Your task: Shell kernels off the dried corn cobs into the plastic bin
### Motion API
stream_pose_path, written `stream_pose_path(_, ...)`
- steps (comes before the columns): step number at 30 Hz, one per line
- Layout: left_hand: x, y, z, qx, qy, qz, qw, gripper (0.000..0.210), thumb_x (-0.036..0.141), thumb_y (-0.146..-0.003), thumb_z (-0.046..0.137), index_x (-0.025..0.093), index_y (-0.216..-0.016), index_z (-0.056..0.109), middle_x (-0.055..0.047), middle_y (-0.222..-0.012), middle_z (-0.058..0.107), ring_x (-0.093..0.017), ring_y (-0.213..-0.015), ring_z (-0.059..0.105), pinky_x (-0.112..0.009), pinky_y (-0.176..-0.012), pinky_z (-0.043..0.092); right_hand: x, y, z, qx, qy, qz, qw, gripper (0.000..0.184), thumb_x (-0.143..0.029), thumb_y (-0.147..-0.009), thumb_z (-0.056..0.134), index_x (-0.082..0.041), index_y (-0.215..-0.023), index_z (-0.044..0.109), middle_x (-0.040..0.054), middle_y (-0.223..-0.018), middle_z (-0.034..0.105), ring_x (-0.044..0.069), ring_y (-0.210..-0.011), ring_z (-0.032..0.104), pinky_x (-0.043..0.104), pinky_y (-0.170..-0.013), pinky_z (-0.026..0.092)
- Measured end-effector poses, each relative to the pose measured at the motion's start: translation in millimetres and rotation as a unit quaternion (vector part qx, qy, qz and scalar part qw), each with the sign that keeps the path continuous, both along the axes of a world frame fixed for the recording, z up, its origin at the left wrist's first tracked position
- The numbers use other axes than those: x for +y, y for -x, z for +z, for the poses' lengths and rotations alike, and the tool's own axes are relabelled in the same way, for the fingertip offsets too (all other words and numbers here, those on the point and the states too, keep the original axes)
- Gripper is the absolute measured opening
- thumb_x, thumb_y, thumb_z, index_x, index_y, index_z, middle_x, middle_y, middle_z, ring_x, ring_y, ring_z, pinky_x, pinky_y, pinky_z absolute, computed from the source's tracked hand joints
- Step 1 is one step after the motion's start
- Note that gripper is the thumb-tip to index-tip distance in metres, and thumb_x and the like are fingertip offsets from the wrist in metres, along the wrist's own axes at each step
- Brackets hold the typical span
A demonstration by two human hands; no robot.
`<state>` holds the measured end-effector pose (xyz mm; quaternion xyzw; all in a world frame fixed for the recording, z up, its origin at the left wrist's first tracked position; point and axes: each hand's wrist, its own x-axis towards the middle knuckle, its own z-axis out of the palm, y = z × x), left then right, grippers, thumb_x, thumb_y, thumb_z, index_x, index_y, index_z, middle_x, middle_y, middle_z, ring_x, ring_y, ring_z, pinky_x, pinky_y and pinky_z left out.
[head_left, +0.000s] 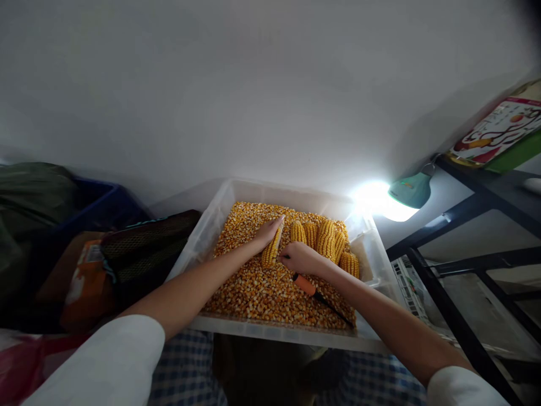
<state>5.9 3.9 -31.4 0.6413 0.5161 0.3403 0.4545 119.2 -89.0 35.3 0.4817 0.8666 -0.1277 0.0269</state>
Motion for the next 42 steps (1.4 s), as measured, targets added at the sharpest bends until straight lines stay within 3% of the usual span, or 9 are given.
stream_pose_path(16,-2.1,1.2,6.0,0.016,0.019,-0.002,1.0,0.046,0.055,-0.07,0.034,0.015,-0.067,0.057,-0.004,-0.066,0.059,-0.019,-0.068,0.052,-0.026,-0.061,0.037,-1.7,0.1,3.3,-0.02,0.023,-0.01,0.999,0.031,-0.029,-0.08,0.035,-0.016,-0.079,0.064,0.0055,-0.074,0.063,0.013,-0.062,0.052,0.021,-0.055,0.03)
stream_pose_path(29,1.6,2.6,-2.4,0.027,-0.056,-0.053,0.997,0.047,0.055,-0.074,0.03,0.017,-0.073,0.057,-0.004,-0.079,0.061,-0.018,-0.075,0.053,-0.025,-0.066,0.037,-3.1,-5.1,3.7,-0.071,0.045,0.042,0.996,0.036,-0.034,-0.083,0.031,-0.016,-0.087,0.062,0.0069,-0.078,0.063,0.016,-0.067,0.056,0.022,-0.055,0.032)
stream_pose_path(35,1.3,2.1,0.5,0.038,-0.033,-0.043,0.998,0.047,0.056,-0.073,0.031,0.017,-0.065,0.056,-0.004,-0.065,0.059,-0.018,-0.065,0.053,-0.025,-0.06,0.037,-2.8,-3.6,1.8,-0.038,0.031,-0.001,0.999,0.035,-0.035,-0.082,0.032,-0.017,-0.084,0.062,0.0067,-0.08,0.063,0.015,-0.069,0.055,0.022,-0.057,0.031)
stream_pose_path(42,0.3,2.9,7.3,-0.036,0.03,-0.003,0.999,0.035,0.05,-0.068,0.044,0.017,-0.059,0.054,-0.003,-0.059,0.057,-0.019,-0.07,0.052,-0.025,-0.061,0.036,2.5,-2.4,-7.1,0.026,0.027,-0.025,0.999,0.029,-0.032,-0.08,0.037,-0.017,-0.083,0.062,0.0046,-0.077,0.063,0.014,-0.066,0.054,0.02,-0.056,0.03)
